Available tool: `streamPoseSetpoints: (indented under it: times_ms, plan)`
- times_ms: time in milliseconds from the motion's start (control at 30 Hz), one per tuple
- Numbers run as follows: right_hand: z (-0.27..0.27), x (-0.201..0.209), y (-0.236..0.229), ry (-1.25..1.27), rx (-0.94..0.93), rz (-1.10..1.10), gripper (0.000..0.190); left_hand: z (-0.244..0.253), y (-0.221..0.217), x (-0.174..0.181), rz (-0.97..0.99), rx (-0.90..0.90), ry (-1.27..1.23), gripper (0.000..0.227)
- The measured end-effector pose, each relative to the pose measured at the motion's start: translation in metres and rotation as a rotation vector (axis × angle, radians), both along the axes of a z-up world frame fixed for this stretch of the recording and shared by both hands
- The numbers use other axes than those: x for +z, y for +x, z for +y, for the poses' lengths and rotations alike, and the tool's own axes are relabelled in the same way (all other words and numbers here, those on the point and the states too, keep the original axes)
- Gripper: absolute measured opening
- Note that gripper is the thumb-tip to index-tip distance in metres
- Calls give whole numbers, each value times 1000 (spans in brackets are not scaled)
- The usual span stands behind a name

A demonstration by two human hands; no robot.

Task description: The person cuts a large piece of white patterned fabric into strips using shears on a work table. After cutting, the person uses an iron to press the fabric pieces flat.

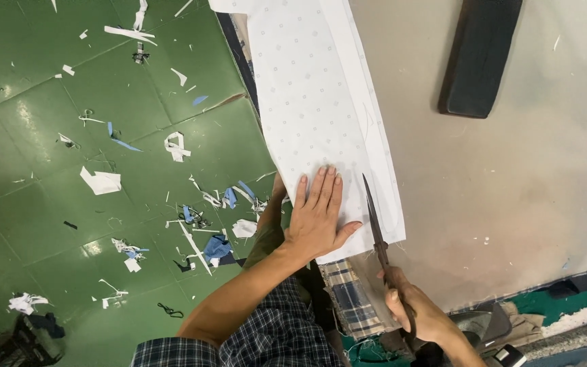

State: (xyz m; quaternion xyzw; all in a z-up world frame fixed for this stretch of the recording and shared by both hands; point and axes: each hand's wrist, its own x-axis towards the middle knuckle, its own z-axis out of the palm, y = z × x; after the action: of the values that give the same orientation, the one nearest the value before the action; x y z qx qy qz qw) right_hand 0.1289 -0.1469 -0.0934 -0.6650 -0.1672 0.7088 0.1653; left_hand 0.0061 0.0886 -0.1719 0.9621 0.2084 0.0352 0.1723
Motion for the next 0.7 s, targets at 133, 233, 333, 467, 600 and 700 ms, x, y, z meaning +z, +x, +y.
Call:
streamPoseSetpoints:
  times_ms: [133,233,333,467,600,700]
  plan:
    - [23,-2,0,48,0,-66,82,0,0,-1,-52,11,-2,93]
    - [26,-4,0,32,5,-97,84,-1,-1,-4,-63,21,-47,93]
    - [34,4,2,-50,7,-142,84,1,0,-2,-29,10,-26,93]
    - [30,0,3,-65,8,-157,85,2,0,-2,-55,11,-54,93]
    - [26,-2,5,-52,-5,-147,82,2,0,-1,-65,9,-61,91]
    - [27,2,8,-61,-34,-139,75,2,-1,-1,-33,-5,-74,91]
